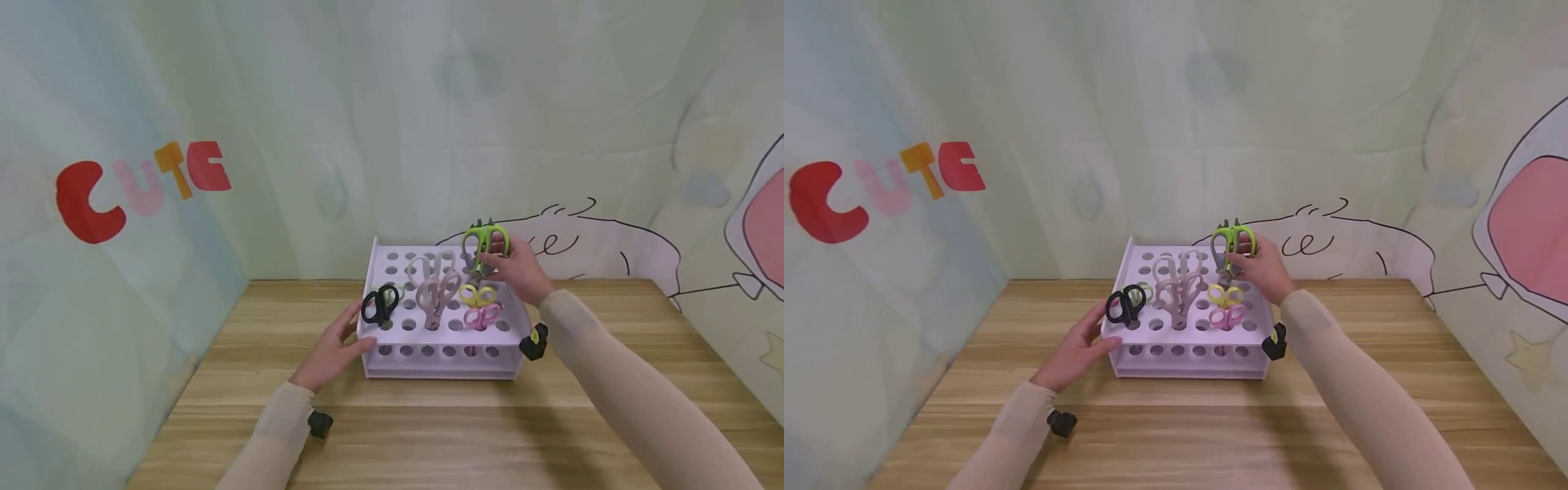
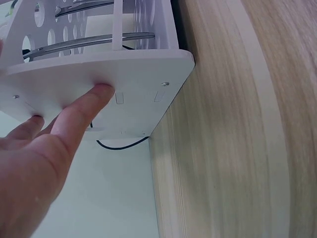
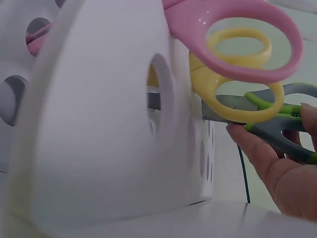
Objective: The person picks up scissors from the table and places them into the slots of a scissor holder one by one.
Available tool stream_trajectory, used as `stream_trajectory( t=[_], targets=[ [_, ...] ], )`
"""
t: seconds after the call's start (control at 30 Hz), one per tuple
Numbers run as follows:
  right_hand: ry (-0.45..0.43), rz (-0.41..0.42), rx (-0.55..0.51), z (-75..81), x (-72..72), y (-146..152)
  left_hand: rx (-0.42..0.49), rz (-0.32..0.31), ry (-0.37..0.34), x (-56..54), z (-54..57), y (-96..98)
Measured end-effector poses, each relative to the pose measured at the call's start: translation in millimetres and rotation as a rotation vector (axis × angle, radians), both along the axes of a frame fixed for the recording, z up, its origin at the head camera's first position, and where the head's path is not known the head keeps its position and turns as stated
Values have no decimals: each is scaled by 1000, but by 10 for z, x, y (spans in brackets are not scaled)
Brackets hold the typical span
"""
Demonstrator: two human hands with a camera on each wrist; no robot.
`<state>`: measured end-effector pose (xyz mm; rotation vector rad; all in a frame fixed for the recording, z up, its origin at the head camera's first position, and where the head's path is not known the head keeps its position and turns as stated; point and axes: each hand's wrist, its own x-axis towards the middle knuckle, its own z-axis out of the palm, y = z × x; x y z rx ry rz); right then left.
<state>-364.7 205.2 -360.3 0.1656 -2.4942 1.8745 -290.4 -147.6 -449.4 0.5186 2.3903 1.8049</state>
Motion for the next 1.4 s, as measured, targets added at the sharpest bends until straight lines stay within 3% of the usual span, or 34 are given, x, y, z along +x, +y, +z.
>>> stream_trajectory(
  t=[0.63, 0.97, 1.4],
  targets=[
    [-7, -13, 127, -119, 13, -51, 6, -3, -1, 25, 43, -3],
    [-18, -2, 105, -123, 15, -42, 4, -8, -3, 30, 62, 17],
    [-43, -25, 104, -157, 6, -3, 5, -16, -4, -39, -18, 42]
  ],
)
